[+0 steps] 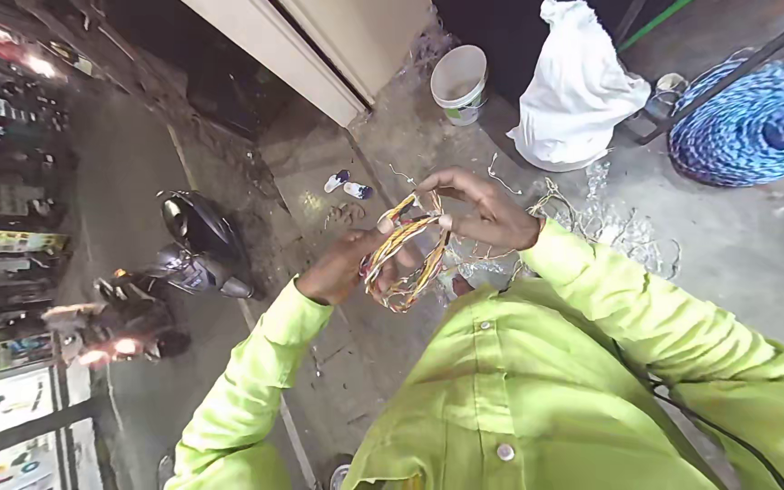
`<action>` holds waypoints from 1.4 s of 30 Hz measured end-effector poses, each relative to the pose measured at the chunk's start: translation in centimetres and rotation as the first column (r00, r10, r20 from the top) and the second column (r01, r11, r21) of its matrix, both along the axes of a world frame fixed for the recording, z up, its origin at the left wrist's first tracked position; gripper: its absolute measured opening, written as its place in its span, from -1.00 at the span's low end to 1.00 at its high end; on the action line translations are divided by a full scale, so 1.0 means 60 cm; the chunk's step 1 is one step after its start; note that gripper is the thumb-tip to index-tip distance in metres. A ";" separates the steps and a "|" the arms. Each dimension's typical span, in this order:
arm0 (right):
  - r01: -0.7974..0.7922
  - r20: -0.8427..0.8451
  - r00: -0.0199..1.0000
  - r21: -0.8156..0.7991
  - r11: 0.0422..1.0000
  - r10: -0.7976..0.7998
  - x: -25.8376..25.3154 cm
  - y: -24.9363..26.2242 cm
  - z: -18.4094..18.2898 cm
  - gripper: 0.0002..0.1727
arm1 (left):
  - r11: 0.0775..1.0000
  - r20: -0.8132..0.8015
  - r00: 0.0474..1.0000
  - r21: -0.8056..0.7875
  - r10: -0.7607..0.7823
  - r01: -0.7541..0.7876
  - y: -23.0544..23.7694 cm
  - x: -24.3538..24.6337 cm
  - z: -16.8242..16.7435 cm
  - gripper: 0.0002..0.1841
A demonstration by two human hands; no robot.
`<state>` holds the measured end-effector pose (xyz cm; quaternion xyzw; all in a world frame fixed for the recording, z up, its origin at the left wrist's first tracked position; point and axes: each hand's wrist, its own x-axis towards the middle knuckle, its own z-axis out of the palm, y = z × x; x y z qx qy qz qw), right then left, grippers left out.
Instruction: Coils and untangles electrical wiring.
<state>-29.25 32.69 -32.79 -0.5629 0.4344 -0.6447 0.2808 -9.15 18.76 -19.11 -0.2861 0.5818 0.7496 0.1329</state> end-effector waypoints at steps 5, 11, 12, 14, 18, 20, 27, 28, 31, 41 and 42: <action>0.088 -0.243 0.968 0.090 0.992 -0.064 0.028 0.000 -0.012 -0.43 | 1.000 0.004 1.000 -0.017 0.000 0.000 -0.002 -0.001 0.005 -0.37; 0.236 -0.334 0.917 0.010 0.972 -0.219 0.035 0.008 -0.004 -0.61 | 0.981 0.037 0.994 -0.174 0.098 -0.090 0.000 -0.007 0.014 -0.38; 0.243 -0.338 0.914 0.013 0.970 -0.224 0.030 0.014 0.001 -0.60 | 0.966 0.062 0.987 -0.222 0.150 -0.133 -0.001 -0.007 0.015 -0.38; 0.271 -0.339 0.908 0.022 0.962 -0.248 0.012 0.019 0.014 -0.60 | 0.945 0.080 0.971 -0.260 0.226 -0.199 -0.007 -0.007 0.013 -0.38; 0.325 -0.360 0.888 0.051 0.944 -0.286 -0.036 0.017 0.025 -0.63 | 0.901 -0.037 0.993 -0.417 0.110 -0.115 -0.019 0.013 0.011 -0.53; 0.303 -0.369 0.891 0.046 0.952 -0.265 -0.050 0.016 0.023 -0.64 | 0.862 -0.093 0.993 -0.496 0.066 -0.104 -0.019 0.020 0.016 -0.59; 0.195 -0.367 0.917 0.066 0.979 -0.158 -0.039 -0.002 0.002 -0.69 | 0.853 -0.151 0.984 -0.522 -0.097 0.004 -0.020 0.006 0.053 -0.58; 0.190 -0.333 0.929 0.051 0.980 -0.163 -0.034 -0.006 -0.002 -0.70 | 0.851 -0.162 0.978 -0.525 -0.131 0.027 -0.017 0.007 0.059 -0.60; 0.185 -0.265 0.948 0.008 0.983 -0.176 -0.028 -0.019 -0.014 -0.67 | 0.865 -0.228 0.942 -0.490 -0.247 0.108 -0.014 0.004 0.075 -0.62; 0.169 -0.325 0.925 -0.111 0.979 -0.196 -0.036 -0.036 -0.019 -0.74 | 0.909 -0.382 0.868 -0.382 -0.318 0.165 -0.016 0.016 0.113 -0.62; 0.154 -0.313 0.932 -0.111 0.982 -0.182 -0.038 -0.037 -0.018 -0.73 | 0.917 -0.395 0.865 -0.366 -0.308 0.159 -0.018 0.019 0.112 -0.63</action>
